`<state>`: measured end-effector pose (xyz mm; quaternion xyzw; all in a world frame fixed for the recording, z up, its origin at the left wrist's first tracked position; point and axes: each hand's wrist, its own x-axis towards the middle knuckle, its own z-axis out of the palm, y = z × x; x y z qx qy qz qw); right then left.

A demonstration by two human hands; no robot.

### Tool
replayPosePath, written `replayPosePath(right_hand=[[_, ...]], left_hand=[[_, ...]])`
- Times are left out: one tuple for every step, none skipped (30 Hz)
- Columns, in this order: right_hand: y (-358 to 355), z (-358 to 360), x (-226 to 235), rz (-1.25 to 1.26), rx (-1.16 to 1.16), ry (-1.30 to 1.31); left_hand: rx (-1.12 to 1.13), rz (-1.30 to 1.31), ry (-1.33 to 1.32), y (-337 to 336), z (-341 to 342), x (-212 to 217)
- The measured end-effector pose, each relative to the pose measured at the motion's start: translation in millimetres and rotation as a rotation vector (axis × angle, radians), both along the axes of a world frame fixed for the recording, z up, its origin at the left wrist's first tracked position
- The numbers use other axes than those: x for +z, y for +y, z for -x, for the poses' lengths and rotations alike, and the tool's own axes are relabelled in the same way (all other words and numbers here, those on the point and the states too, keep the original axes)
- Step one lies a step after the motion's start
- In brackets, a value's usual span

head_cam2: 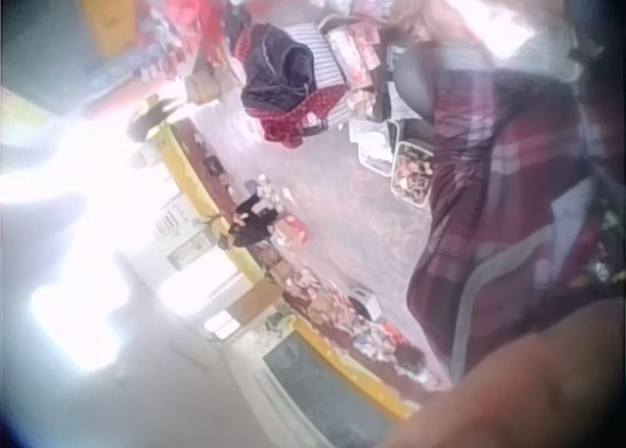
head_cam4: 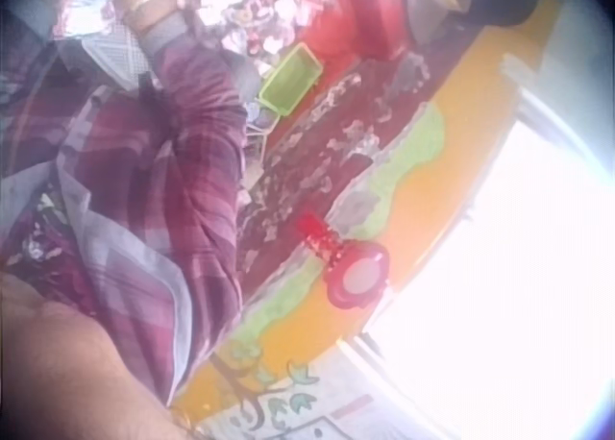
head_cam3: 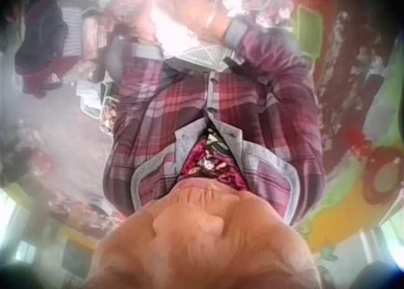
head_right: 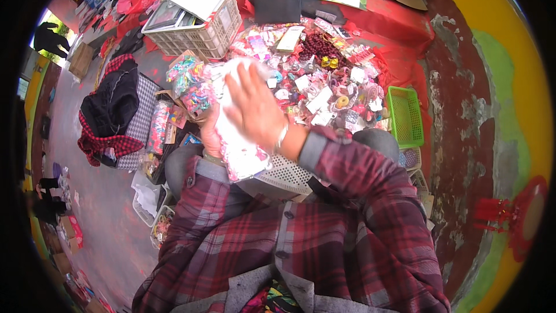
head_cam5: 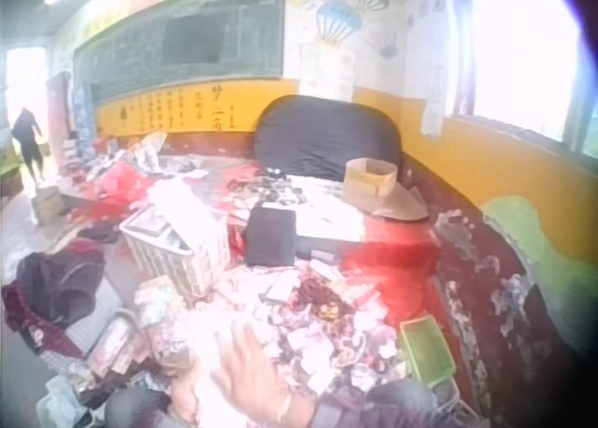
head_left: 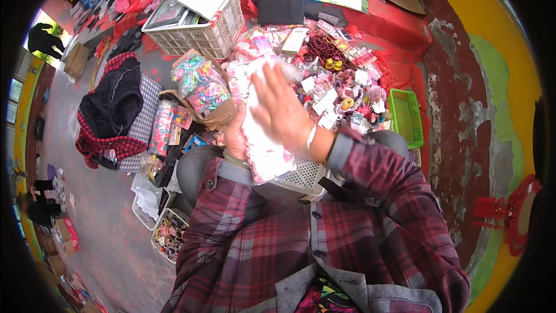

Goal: The person sits on the floor and sorts through various hair accessories, including hair clips and hair ties. They pick up items from a pile, wipe them with a white cloth, and place them into a white plastic basket.

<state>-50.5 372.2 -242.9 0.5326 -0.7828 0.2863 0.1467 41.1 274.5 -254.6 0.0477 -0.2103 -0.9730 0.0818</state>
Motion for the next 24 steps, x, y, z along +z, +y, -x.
replayPosePath(right_hand=[[-13.2,22.1,-4.4,0.008,-0.009,0.149],[-16.7,31.4,10.0,0.074,-0.051,0.013],[-23.7,45.9,11.8,0.127,-0.085,-0.502],[-24.0,45.4,6.8,0.118,-0.027,-0.454],[-21.8,44.3,-0.2,0.105,0.025,-0.405],[-15.6,29.1,-0.2,0.085,0.064,-0.417],[-5.0,6.3,-1.1,0.066,0.104,-0.429],[7.0,-13.7,-0.8,-0.006,0.126,-0.456],[17.2,-33.1,-12.9,0.031,0.176,-0.399],[26.1,-50.2,-9.2,-0.028,0.186,-0.379],[32.3,-60.0,-3.7,-0.085,0.187,-0.358],[31.0,-57.9,-6.5,-0.075,0.171,-0.331],[28.0,-50.8,-10.7,-0.065,0.153,-0.304],[26.2,-40.5,-11.1,-0.051,0.123,-0.270],[19.5,-27.1,-7.8,0.035,0.090,-0.212],[9.4,-9.3,-3.6,0.121,0.054,-0.154],[-4.3,8.7,0.8,0.210,0.035,-0.100],[-14.8,37.7,5.6,0.225,0.062,-0.085],[-21.2,56.9,8.8,0.238,0.090,-0.072],[-22.5,52.5,41.6,-0.031,0.036,-0.546],[-22.1,51.2,48.9,-0.115,0.016,-0.478],[-24.2,47.2,53.0,-0.200,-0.003,-0.410],[-24.7,43.1,54.9,-0.283,-0.025,-0.341],[-23.1,34.1,46.5,-0.141,-0.045,-0.102]], left_hand=[[0.024,0.010,0.038,-3.2,-1.3,-21.8],[-0.036,-0.009,0.091,-4.7,0.7,-30.9],[-0.099,-0.024,0.146,-4.7,3.2,-30.3],[-0.038,-0.040,0.106,-5.1,3.3,-27.6],[0.018,-0.061,0.065,-4.0,4.5,-20.8],[0.084,-0.080,0.024,-4.9,3.3,-13.8],[0.015,-0.150,0.082,-11.6,0.3,-8.3],[0.075,-0.095,0.084,-17.4,1.4,-4.7],[0.137,-0.039,0.083,-24.4,3.7,-2.5],[0.099,-0.021,0.169,-34.2,3.0,-8.5],[0.108,-0.015,0.149,-33.4,2.5,-8.3],[0.116,-0.009,0.129,-30.1,2.7,-7.6],[0.122,-0.003,0.109,-26.4,3.0,-7.8],[0.073,-0.051,0.068,-22.0,6.7,-11.5],[0.069,-0.120,0.077,-12.1,6.3,-6.8],[0.024,-0.131,0.079,-7.4,6.0,-9.8],[-0.004,-0.138,0.078,-6.2,2.1,-14.9],[0.037,-0.061,0.045,-1.4,2.9,-20.1],[-0.020,-0.015,0.092,-5.6,4.3,-34.0],[-0.060,0.033,0.132,-17.4,0.1,-53.6],[-0.119,0.081,0.178,-18.4,3.1,-48.5],[-0.081,0.055,0.096,-12.8,2.5,-43.6],[-0.028,0.082,0.051,-6.3,5.5,-31.3],[0.030,0.106,0.003,-0.9,7.3,-23.7]])
